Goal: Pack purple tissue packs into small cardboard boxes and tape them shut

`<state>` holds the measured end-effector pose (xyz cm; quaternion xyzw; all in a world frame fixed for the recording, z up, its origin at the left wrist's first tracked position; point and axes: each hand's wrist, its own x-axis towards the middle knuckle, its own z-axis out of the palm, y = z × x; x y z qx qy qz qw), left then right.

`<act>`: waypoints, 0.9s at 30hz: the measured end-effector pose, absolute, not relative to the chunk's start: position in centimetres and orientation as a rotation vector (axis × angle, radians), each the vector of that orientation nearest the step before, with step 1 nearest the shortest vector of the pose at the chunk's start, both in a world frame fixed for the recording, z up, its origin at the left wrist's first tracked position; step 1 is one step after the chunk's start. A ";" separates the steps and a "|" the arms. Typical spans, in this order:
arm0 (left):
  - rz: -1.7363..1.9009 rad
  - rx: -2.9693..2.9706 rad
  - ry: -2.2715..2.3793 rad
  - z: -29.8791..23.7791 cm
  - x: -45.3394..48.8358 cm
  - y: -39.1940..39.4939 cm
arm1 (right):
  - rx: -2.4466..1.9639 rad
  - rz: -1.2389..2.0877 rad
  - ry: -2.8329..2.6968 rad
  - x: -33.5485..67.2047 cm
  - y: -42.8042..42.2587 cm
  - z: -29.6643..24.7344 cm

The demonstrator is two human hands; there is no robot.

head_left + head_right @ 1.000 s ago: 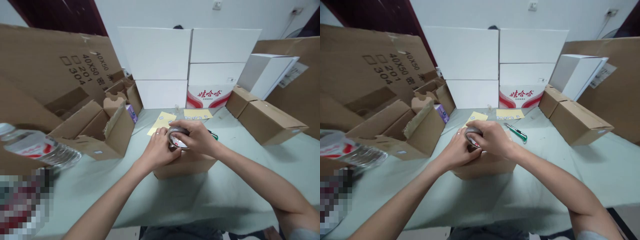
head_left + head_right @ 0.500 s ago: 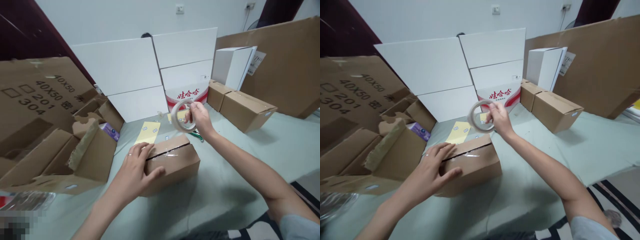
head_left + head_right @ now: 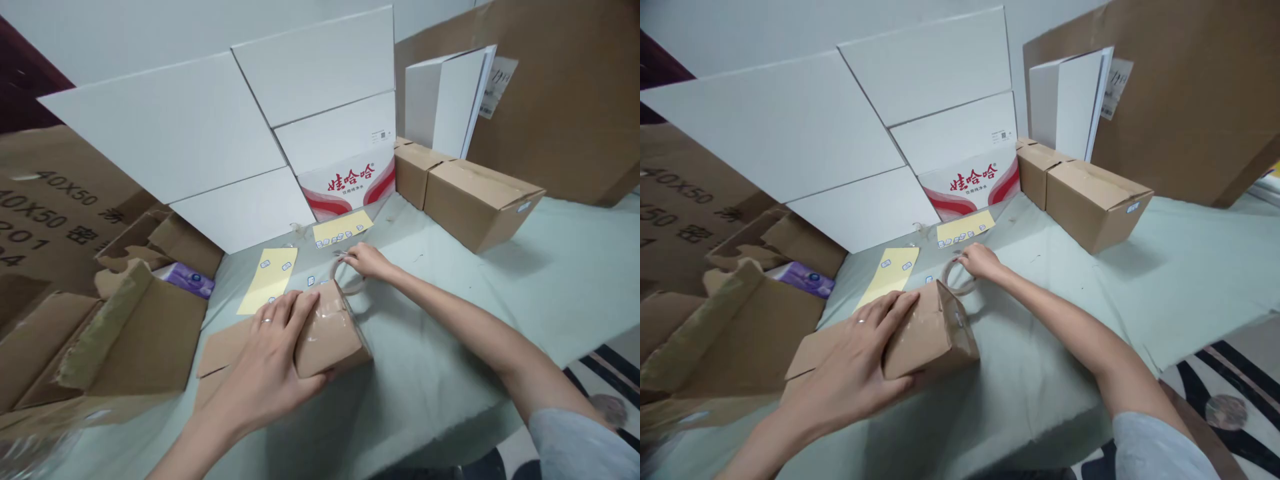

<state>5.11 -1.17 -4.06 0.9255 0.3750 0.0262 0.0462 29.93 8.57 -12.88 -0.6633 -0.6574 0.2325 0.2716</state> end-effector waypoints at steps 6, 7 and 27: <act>0.110 2.758 0.989 -2.5 0.6 -1.6 | -1.824 0.543 -1.920 28.5 8.5 -14.4; 0.120 2.734 0.996 -2.1 -0.2 -1.5 | -1.815 0.525 -1.925 28.4 8.4 -14.7; 0.193 2.379 0.485 -0.6 -7.8 4.0 | -1.007 0.894 -1.885 19.6 -7.7 -5.2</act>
